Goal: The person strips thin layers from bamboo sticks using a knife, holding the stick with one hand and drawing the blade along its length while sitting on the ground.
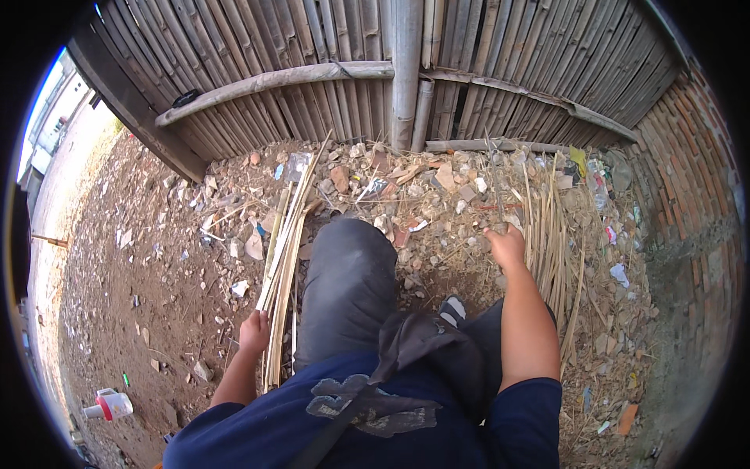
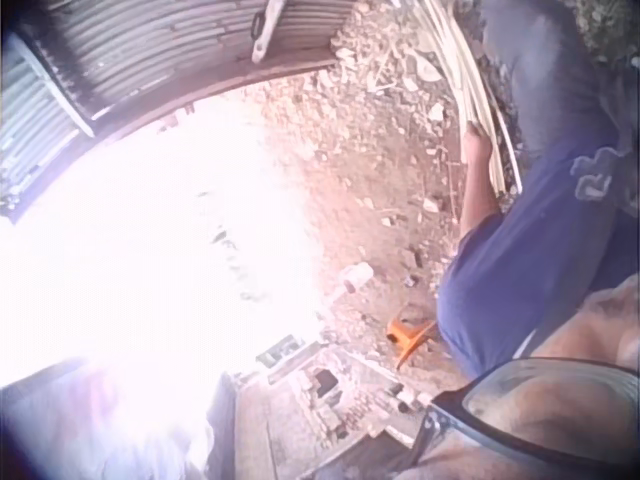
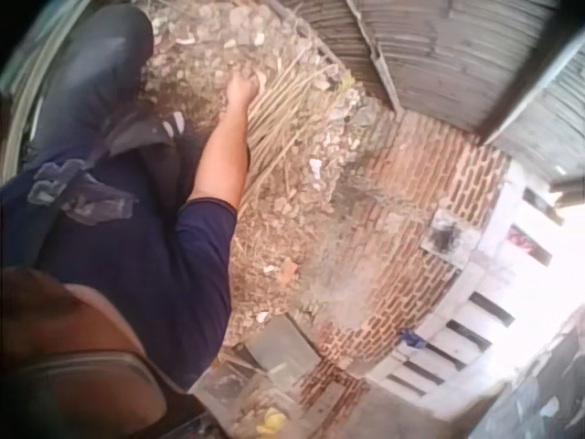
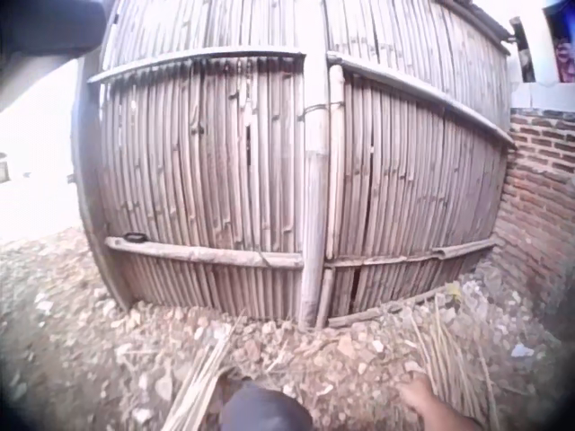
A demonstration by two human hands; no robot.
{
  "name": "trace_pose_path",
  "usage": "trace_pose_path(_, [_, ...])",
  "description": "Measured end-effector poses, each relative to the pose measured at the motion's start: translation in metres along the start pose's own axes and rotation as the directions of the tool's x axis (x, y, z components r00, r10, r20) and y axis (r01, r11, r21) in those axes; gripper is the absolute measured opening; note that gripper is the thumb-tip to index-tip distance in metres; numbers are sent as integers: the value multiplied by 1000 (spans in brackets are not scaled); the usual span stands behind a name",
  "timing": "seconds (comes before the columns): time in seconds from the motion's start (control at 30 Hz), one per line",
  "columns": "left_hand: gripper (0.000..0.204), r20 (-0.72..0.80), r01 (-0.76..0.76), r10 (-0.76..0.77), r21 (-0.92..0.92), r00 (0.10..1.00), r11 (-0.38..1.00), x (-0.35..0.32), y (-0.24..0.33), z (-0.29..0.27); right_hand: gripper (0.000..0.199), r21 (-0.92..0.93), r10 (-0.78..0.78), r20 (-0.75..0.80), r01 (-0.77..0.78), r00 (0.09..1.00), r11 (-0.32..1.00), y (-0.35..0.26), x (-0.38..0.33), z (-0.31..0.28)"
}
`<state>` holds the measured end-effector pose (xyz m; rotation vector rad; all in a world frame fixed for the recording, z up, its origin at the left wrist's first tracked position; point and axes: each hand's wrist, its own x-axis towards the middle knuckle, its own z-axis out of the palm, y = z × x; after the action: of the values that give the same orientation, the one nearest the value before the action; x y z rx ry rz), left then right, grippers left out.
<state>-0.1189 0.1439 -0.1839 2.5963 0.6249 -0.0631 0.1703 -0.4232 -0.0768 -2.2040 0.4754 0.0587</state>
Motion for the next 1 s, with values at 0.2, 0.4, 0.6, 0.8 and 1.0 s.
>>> trace_pose_path(0.2, [34, 103, 154, -148, -45, 984, 987, 8, -38, 18, 18, 10, -102, -1, 102, 995, 995, -38, -4, -28])
trace_pose_path(0.4, [44, 222, 208, -205, 12, 953, 978, 21, -100, 55, 21, -8, -161, -201, 163, 966, 987, -61, -49, -106])
trace_pose_path(0.6, [82, 246, 318, -338, 120, 908, 941, 4, -92, 82, 22, -89, -87, -366, 59, 927, 994, -24, -130, -170])
trace_pose_path(0.8, [107, 281, 367, -408, 188, 869, 911, -7, -85, 85, 23, -23, 64, -479, -85, 875, 996, 11, -200, -188])
trace_pose_path(1.0, [118, 308, 427, -511, 300, 803, 853, -4, -85, 83, 25, 75, 169, -493, -151, 854, 986, 60, -246, -176])
